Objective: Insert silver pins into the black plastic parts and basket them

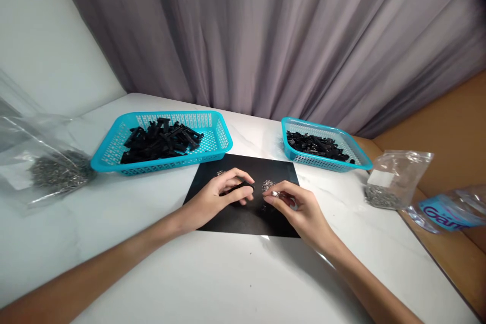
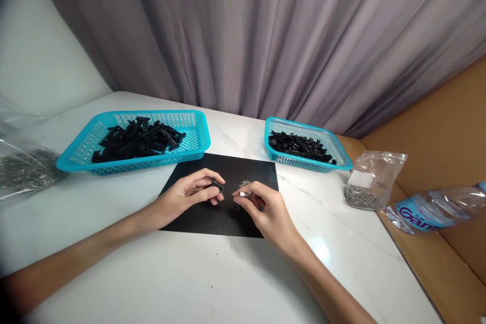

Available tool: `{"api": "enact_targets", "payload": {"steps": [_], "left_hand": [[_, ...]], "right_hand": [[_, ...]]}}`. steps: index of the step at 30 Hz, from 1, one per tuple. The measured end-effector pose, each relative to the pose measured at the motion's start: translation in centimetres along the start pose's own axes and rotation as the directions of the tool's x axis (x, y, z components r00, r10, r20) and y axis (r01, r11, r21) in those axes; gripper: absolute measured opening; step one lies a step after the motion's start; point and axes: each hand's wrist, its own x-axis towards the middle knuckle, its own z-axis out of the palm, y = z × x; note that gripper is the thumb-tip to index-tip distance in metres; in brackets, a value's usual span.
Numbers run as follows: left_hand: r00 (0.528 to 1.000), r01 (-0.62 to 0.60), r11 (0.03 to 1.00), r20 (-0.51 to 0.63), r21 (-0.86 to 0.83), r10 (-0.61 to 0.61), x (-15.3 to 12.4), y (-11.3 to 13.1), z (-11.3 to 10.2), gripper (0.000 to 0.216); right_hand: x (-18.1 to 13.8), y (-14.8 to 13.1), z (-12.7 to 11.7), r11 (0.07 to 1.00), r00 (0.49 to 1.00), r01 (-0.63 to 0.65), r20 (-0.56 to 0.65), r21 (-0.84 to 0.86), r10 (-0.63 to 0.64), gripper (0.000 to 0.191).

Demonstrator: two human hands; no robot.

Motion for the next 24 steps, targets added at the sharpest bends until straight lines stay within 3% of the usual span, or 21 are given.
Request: {"api": "enact_targets", "payload": {"steps": [5, 10, 14, 18, 21, 24], "left_hand": [[0.998, 0.054, 0.992, -0.027, 0.117, -0.051, -0.2, -0.5, 0.7, 0.039], [0.994, 0.105, 0.993, 0.043, -0.046, -0.103, -0.3, -0.5, 1.1, 0.046], [0.976, 0.167, 0.969, 0.172, -0.185, -0.135, -0.7, -0.4, 0.9, 0.081], [0.958, 0.205, 0.952, 0.246, -0.227, -0.148, -1.1, -0.4, 1.1, 0.086], [0.971, 0.147, 0.985, 0.205, -0.095, -0.126, -1.0, -0.8, 1.1, 0.083], [0.997, -0.037, 0.980, 0.066, 0.194, 0.025, -0.9, -1.0, 1.1, 0.074]], "right_hand": [[-0.3, -0.4, 0.3, 1.000, 0.999, -0.008, -0.040, 0.029, 0.009, 0.017], [-0.1, 0.0, 0.3, 0.999, 0.999, 0.003, -0.045, 0.039, -0.002, 0.016], [0.1, 0.4, 0.1, 0.999, 0.998, -0.024, -0.052, 0.035, 0.026, 0.019], [0.2, 0.6, 0.1, 0.996, 0.997, -0.067, -0.046, 0.057, 0.070, 0.023], [0.2, 0.4, 0.1, 0.994, 0.996, -0.075, -0.046, 0.079, 0.079, 0.024], [0.1, 0.0, 0.2, 0.998, 0.995, -0.042, -0.088, 0.051, 0.046, 0.022]]}}
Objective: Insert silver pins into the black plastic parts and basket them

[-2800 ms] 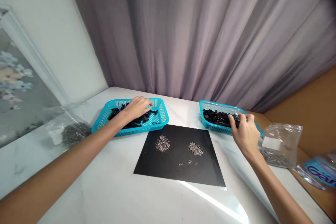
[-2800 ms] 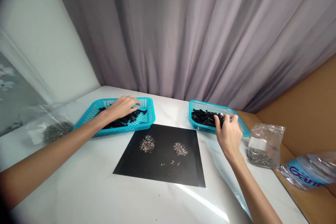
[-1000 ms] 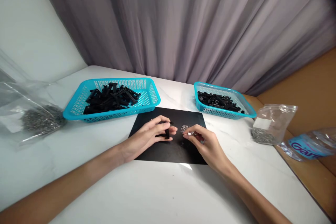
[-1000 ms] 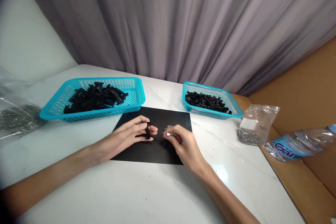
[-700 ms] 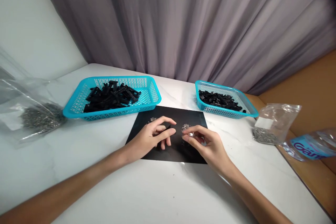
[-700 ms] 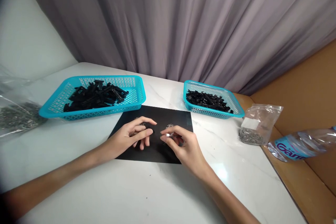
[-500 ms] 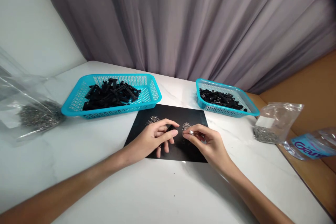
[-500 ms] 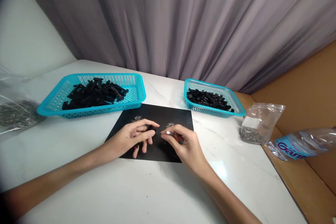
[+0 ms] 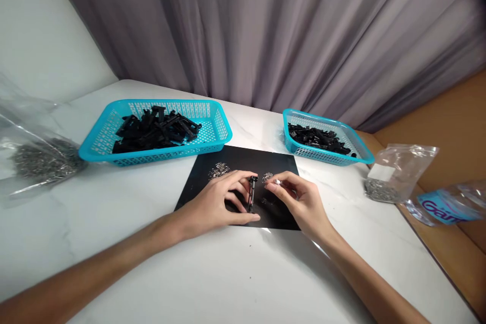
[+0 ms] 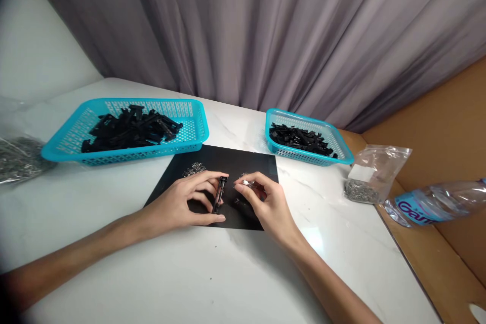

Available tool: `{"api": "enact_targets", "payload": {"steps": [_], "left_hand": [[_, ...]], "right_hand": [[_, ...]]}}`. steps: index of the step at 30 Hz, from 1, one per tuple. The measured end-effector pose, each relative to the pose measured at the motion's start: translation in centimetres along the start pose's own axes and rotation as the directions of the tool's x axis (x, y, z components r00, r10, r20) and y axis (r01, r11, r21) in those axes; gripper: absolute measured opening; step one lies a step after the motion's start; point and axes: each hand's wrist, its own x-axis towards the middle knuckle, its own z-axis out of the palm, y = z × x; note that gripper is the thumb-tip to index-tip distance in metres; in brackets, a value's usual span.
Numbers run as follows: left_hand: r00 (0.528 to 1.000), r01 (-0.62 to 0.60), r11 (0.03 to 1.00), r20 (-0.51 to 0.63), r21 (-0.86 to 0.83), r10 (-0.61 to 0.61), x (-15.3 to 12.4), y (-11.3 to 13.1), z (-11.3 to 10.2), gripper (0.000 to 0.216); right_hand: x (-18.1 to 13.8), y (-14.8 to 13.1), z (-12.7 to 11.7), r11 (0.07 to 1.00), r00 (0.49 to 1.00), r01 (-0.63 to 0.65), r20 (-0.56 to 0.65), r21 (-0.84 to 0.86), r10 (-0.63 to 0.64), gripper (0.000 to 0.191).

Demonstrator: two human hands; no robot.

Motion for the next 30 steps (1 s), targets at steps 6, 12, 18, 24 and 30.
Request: {"api": "enact_targets", "payload": {"steps": [6, 12, 18, 24, 30], "left_hand": [[0.970, -0.186, 0.925, -0.088, 0.332, 0.226, 0.0, 0.3, 0.1, 0.063], [0.971, -0.174, 0.909, -0.087, 0.379, 0.222, -0.3, -0.1, 0.5, 0.059], [0.952, -0.209, 0.898, -0.129, 0.387, 0.278, -0.2, 0.3, 0.8, 0.059], [0.958, -0.192, 0.900, -0.125, 0.391, 0.258, -0.3, 0.4, 1.0, 0.055], [0.950, -0.193, 0.899, -0.154, 0.393, 0.271, -0.3, 0.2, 1.2, 0.060]], "right_hand": [[-0.3, -0.7, 1.0, 0.970, 0.969, 0.236, -0.062, -0.052, -0.239, 0.010], [-0.5, -0.5, 2.1, 0.950, 0.950, 0.296, -0.068, -0.100, -0.304, 0.014], [-0.6, -0.1, 2.6, 0.933, 0.936, 0.316, -0.106, -0.169, -0.336, 0.017], [-1.0, 0.0, 2.9, 0.829, 0.878, 0.410, -0.083, -0.379, -0.472, 0.022], [-1.1, -0.5, 3.0, 0.803, 0.860, 0.374, -0.151, -0.463, -0.487, 0.017]]}}
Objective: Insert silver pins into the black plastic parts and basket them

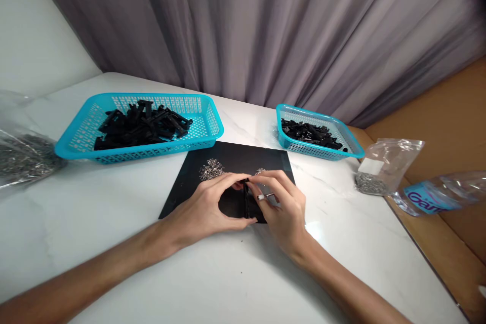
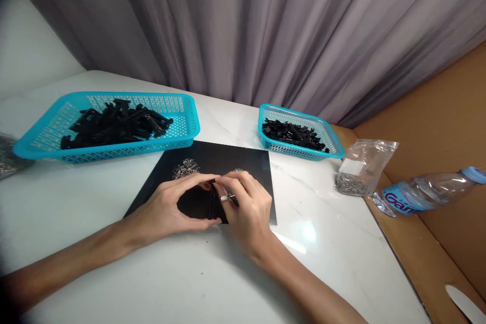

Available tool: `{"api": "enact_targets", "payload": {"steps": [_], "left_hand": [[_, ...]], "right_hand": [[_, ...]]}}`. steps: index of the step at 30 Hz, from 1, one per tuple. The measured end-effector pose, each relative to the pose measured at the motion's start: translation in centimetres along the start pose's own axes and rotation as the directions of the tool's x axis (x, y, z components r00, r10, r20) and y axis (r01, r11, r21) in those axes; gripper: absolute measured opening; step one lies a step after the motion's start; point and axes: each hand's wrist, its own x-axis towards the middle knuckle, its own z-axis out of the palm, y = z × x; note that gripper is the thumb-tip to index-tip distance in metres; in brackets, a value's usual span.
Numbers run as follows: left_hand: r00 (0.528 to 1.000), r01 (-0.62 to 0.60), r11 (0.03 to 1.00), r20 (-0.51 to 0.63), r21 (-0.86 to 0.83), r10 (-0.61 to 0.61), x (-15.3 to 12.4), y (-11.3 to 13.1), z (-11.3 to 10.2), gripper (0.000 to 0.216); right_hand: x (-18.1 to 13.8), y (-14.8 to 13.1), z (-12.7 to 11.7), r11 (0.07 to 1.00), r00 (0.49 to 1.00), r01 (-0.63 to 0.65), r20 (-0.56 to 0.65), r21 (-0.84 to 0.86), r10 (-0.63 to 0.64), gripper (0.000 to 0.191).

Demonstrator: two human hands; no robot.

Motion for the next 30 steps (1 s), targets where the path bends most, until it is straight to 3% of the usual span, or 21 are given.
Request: {"api": "enact_targets", "payload": {"steps": [3, 7, 12, 17, 19, 22, 26, 30], "left_hand": [[0.999, -0.025, 0.999, -0.029, 0.022, 0.026, -0.1, -0.2, 0.1, 0.065], [0.998, -0.053, 0.997, -0.039, 0.049, 0.055, -0.3, -0.3, 0.1, 0.061], [0.996, -0.051, 0.997, -0.076, 0.062, 0.056, -0.2, -0.2, -0.2, 0.064], [0.998, -0.051, 0.997, -0.028, 0.051, 0.052, -0.1, -0.6, -0.5, 0.065], [0.999, -0.030, 0.999, -0.008, 0.044, 0.031, -0.1, -0.7, -0.5, 0.068], [1.000, 0.002, 0.999, 0.015, 0.034, -0.002, 0.0, -0.7, -0.6, 0.070], [0.999, 0.015, 0.999, 0.048, 0.051, -0.017, -0.1, -0.4, -0.7, 0.064], [0.998, 0.021, 0.995, 0.063, 0.093, -0.027, -0.2, -0.5, -0.6, 0.065]], "right_hand": [[-0.2, 0.1, -0.1, 0.998, 0.999, 0.027, -0.031, -0.050, -0.029, 0.015], [-0.8, 0.3, 0.0, 0.985, 0.991, 0.134, -0.006, -0.107, -0.136, 0.030], [-1.1, 0.3, 0.2, 0.988, 0.988, 0.153, -0.002, -0.034, -0.154, 0.042], [-0.7, 0.5, 0.0, 0.982, 0.981, 0.187, 0.041, 0.018, -0.188, 0.042], [-0.2, 0.6, -0.4, 0.991, 0.989, 0.103, 0.095, 0.086, -0.111, 0.034], [0.8, 0.6, -1.2, 0.964, 0.973, -0.160, 0.199, 0.211, 0.118, 0.017], [1.7, 1.0, -1.7, 0.823, 0.862, -0.473, 0.355, 0.314, 0.361, 0.023], [1.9, 1.5, -1.5, 0.690, 0.792, -0.598, 0.430, 0.407, 0.432, 0.027]]}}
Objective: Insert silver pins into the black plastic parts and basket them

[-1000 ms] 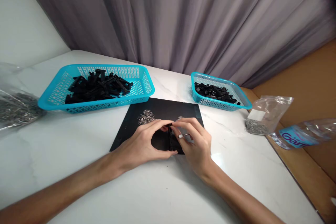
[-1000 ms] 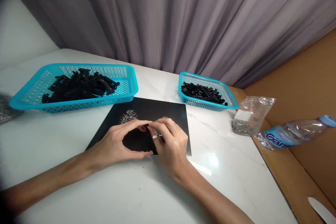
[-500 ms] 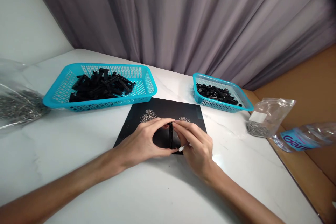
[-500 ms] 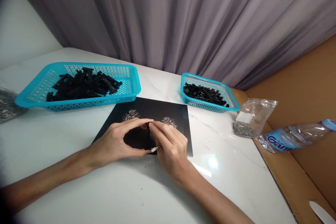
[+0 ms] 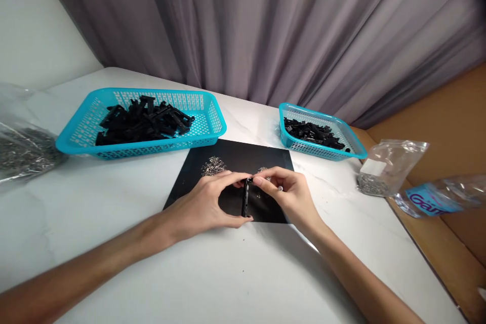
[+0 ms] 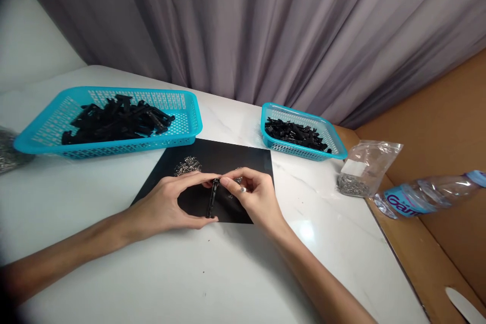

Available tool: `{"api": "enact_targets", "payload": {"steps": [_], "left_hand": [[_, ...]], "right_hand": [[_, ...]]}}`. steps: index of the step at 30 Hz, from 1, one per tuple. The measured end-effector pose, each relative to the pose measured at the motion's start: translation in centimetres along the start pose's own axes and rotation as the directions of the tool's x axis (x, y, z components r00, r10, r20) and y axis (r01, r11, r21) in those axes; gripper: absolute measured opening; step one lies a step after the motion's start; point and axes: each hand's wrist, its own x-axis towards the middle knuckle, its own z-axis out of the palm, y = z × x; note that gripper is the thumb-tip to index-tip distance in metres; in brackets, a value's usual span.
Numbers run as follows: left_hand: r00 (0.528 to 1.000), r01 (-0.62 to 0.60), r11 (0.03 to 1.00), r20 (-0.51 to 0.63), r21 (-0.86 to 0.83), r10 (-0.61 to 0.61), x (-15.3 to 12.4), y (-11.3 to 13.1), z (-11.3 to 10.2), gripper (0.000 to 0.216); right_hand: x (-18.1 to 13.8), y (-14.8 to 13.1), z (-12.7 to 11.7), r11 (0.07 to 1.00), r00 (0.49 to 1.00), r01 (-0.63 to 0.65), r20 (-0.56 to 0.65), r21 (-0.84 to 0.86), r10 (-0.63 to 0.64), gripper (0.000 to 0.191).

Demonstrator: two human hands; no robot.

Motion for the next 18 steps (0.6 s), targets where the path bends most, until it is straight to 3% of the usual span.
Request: {"api": "enact_targets", "payload": {"steps": [7, 12, 15, 18], "left_hand": [[0.997, -0.034, 0.999, 0.068, -0.003, 0.034, -0.1, 0.5, 0.0, 0.062], [0.993, -0.054, 0.999, 0.104, 0.005, 0.053, 0.1, 0.7, 0.1, 0.059], [0.994, -0.013, 1.000, 0.107, 0.017, 0.011, 0.1, 0.6, 0.1, 0.061], [0.996, 0.033, 0.999, 0.081, 0.034, -0.036, 0.1, 0.3, 0.1, 0.065]], "right_hand": [[0.3, 0.1, -0.2, 0.996, 0.998, -0.048, 0.045, 0.080, 0.044, 0.031], [0.1, 0.0, 0.0, 0.996, 0.996, -0.081, 0.041, 0.027, 0.080, 0.041], [-0.2, -0.5, -0.6, 0.997, 0.996, -0.030, 0.081, -0.078, 0.036, 0.035], [-0.5, -1.6, -1.8, 0.965, 0.981, 0.119, 0.178, -0.233, -0.078, 0.028]]}}
